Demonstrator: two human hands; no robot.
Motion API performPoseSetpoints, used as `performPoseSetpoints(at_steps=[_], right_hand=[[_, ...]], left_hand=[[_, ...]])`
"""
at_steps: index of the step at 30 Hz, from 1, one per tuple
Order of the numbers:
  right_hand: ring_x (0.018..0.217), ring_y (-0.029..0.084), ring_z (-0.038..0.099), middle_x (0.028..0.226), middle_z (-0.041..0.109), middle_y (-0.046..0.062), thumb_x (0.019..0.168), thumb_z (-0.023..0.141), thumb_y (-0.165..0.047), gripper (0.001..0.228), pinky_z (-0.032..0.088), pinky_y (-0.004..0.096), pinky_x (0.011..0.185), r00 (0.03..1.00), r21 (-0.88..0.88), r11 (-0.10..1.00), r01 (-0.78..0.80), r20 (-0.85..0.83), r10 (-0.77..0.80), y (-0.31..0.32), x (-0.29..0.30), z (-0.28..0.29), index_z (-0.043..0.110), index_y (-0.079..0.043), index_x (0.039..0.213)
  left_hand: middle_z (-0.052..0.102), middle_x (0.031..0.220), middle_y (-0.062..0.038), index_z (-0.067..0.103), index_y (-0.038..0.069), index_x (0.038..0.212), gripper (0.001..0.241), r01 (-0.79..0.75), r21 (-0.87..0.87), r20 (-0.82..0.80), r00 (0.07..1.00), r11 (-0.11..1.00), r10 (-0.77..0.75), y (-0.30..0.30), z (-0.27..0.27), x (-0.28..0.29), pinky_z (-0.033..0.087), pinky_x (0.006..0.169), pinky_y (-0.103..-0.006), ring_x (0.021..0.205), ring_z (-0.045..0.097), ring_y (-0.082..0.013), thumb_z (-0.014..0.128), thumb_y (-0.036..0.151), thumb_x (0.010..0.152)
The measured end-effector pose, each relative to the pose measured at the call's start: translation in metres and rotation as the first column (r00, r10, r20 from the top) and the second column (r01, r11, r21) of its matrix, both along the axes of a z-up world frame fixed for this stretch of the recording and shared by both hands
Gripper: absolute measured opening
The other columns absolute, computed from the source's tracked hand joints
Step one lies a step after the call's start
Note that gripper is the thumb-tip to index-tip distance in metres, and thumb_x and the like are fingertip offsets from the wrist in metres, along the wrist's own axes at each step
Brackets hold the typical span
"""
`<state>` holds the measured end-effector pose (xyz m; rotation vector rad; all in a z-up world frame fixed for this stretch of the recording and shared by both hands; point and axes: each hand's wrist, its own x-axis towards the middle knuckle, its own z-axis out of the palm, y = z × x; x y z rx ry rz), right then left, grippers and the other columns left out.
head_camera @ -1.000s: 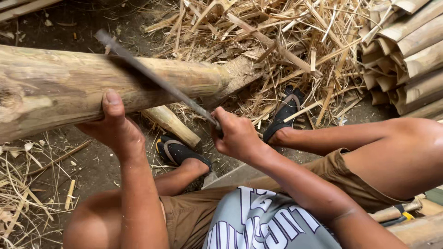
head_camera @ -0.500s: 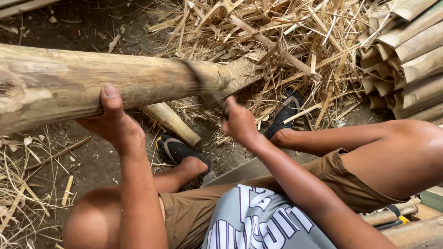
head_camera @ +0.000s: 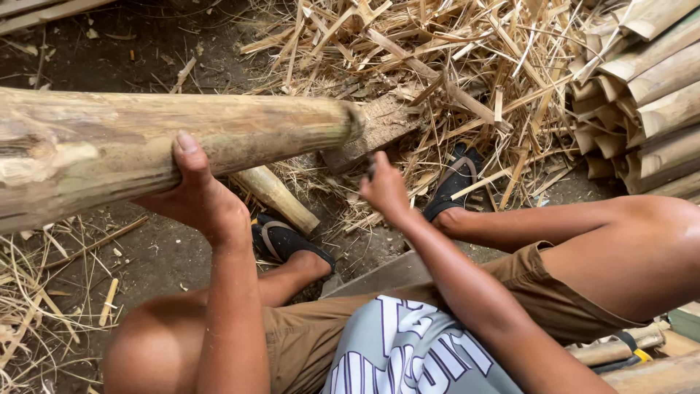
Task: The person uses a knife and a wooden mallet to split a bamboo pole into two halves. They then use a saw to cut a section of a larger bamboo pole.
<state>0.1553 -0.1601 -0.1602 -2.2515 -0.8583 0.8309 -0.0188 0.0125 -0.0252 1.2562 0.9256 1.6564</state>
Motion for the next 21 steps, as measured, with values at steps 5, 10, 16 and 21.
performPoseSetpoints(at_steps=[5,10,16,21], right_hand=[[0.059,0.031,0.067,0.082,0.068,0.021,0.09,0.063,-0.003,0.03,0.052,0.041,0.048,0.993,-0.022,0.999,0.045,-0.111,-0.047,-0.015,0.014,0.009,0.051,-0.001,0.117],[0.062,0.037,0.069,0.082,0.071,0.023,0.076,0.069,-0.005,0.034,0.055,0.047,0.053,0.922,0.372,0.894,-0.252,0.373,0.105,-0.008,-0.036,0.034,0.055,-0.002,0.107],[0.069,0.035,0.075,0.084,0.072,0.024,0.093,0.062,-0.008,0.021,0.057,0.046,0.059,0.994,-0.175,0.981,0.077,-0.069,-0.09,-0.017,0.036,-0.043,0.053,-0.002,0.111],[0.074,0.043,0.068,0.08,0.071,0.027,0.089,0.072,-0.012,0.026,0.052,0.051,0.066,0.992,0.001,0.998,0.057,0.109,-0.056,-0.02,0.019,-0.018,0.056,-0.001,0.106]], left_hand=[[0.04,0.152,-0.023,0.019,-0.002,0.152,0.1,0.001,-0.037,0.046,0.999,0.999,0.001,-0.002,0.015,0.007,0.044,0.132,-0.0493,0.141,0.049,-0.0318,0.089,0.029,0.088],[0.04,0.153,-0.022,0.021,-0.002,0.153,0.097,-0.039,-0.041,0.023,0.999,0.998,0.04,-0.003,0.019,0.015,0.044,0.133,-0.0504,0.142,0.048,-0.0316,0.089,0.028,0.09],[0.047,0.146,-0.019,0.029,0.0,0.149,0.098,-0.026,-0.07,0.14,0.99,0.997,0.036,0.008,0.018,0.0,0.045,0.128,-0.0501,0.137,0.051,-0.0331,0.094,0.029,0.081],[0.047,0.133,-0.007,0.036,0.002,0.153,0.099,0.539,-0.078,0.047,0.842,0.839,-0.537,0.031,0.035,-0.037,0.042,0.126,-0.044,0.131,0.049,-0.0265,0.099,0.034,0.083]])
